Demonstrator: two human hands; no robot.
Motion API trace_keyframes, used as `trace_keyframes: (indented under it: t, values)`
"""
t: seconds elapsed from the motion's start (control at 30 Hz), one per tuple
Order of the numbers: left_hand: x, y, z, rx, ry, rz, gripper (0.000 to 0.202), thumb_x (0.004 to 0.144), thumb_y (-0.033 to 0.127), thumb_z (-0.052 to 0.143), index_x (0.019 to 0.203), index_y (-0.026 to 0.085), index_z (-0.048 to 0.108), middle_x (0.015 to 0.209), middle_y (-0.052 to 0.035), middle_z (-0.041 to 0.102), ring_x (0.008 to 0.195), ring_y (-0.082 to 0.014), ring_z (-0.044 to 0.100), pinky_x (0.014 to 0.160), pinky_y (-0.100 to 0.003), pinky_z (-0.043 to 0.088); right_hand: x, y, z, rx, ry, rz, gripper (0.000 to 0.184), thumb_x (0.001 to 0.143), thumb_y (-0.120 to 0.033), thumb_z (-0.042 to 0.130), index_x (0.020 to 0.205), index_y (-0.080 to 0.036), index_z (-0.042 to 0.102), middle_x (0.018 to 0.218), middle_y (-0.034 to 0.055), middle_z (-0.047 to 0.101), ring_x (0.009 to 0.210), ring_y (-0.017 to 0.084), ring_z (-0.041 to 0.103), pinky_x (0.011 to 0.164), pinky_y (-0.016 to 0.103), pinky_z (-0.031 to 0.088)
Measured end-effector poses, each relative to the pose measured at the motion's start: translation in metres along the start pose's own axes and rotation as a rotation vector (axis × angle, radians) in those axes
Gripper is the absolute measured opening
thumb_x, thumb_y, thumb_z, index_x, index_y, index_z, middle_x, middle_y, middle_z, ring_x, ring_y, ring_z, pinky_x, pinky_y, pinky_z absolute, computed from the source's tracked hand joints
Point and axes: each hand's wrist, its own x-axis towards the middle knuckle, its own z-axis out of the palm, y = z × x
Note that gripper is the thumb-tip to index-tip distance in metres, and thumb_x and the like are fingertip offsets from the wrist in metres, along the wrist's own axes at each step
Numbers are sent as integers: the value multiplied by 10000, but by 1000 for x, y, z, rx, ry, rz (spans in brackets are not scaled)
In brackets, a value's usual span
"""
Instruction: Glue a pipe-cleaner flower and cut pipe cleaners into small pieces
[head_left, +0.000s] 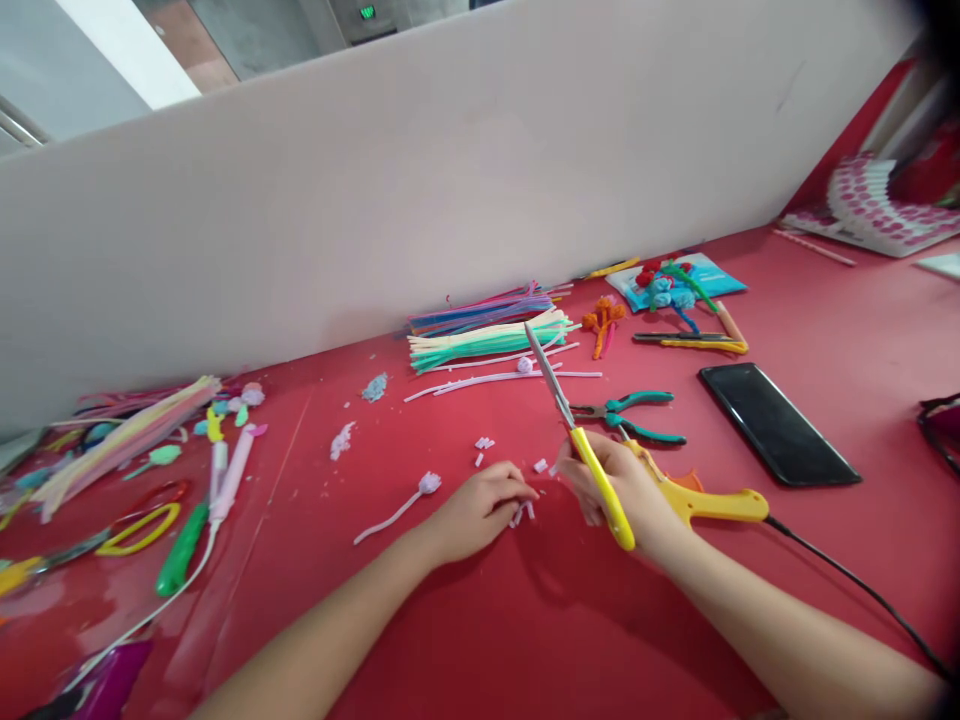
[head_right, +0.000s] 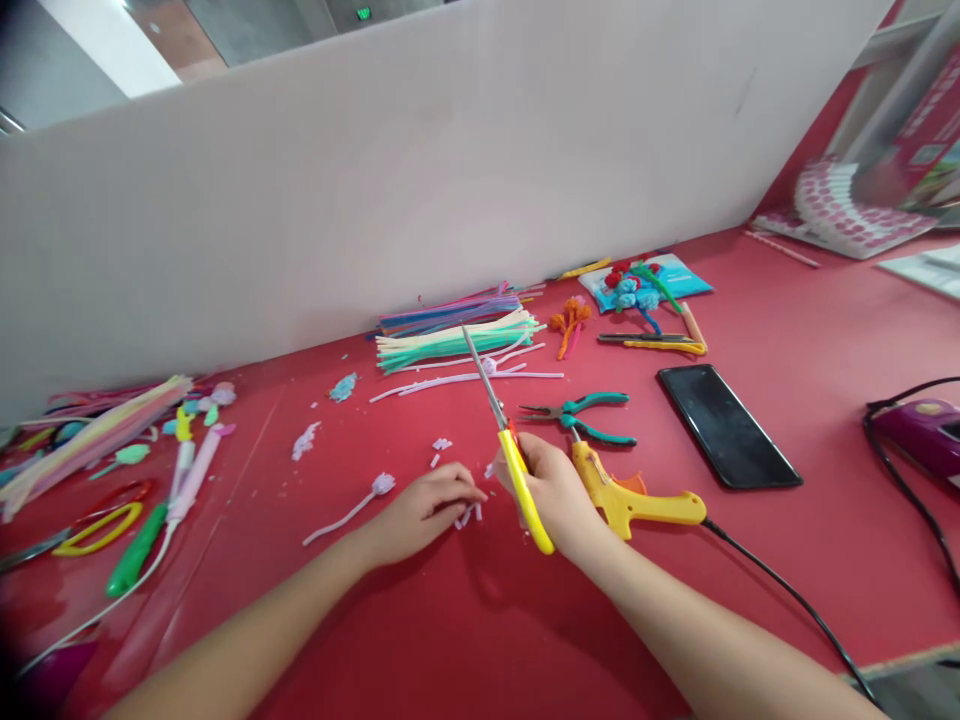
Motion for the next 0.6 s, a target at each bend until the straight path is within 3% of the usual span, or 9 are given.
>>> trace_keyframes:
  t: [0.1, 0.23, 0.3, 0.47, 0.6]
  values:
    - [-5, -1, 1, 5, 93, -4, 266, 822, 185, 355, 943, 219, 590, 954, -45, 551, 907, -137, 515, 830, -263, 387, 2, 4, 0, -27, 12, -35, 133, 714, -287, 464, 653, -195, 388, 411, -102, 349, 325, 51, 346, 348, 184, 298]
    - [7, -19, 3, 145, 421, -194, 367, 816, 310, 384, 1166, 212, 437, 1300, -78, 354, 1206, -195, 290, 995, -367, 224, 4, 8, 0, -80, 35, -75, 130, 714, -283, 458, 649, -186, 400, 413, -96, 347, 335, 49, 349, 359, 183, 299]
    - [11, -22, 10, 158, 391, -210, 430, 819, 340, 371, 1225, 199, 367, 1343, -87, 300, 1237, -188, 242, 1006, -376, 208, 4, 9, 0, -88, 42, -79, 116, 702, -275, 462, 656, -185, 405, 419, -95, 340, 337, 54, 356, 347, 183, 295]
    - [8, -7, 29, 115, 162, 32, 427, 831, 313, 363, 1253, 258, 342, 1354, -37, 305, 1233, -167, 257, 1008, -367, 226, 4, 10, 0, -122, 22, -105, 56, 688, -237, 449, 684, -186, 425, 411, -97, 356, 345, 58, 367, 365, 184, 288]
    - [4, 3, 31, -49, 123, 28, 333, 838, 275, 350, 1135, 243, 498, 1192, -48, 509, 1095, -165, 445, 946, -335, 326, 4, 9, 0, -159, 27, -106, 59, 671, -225, 449, 650, -189, 407, 402, -93, 371, 349, 60, 369, 369, 186, 276]
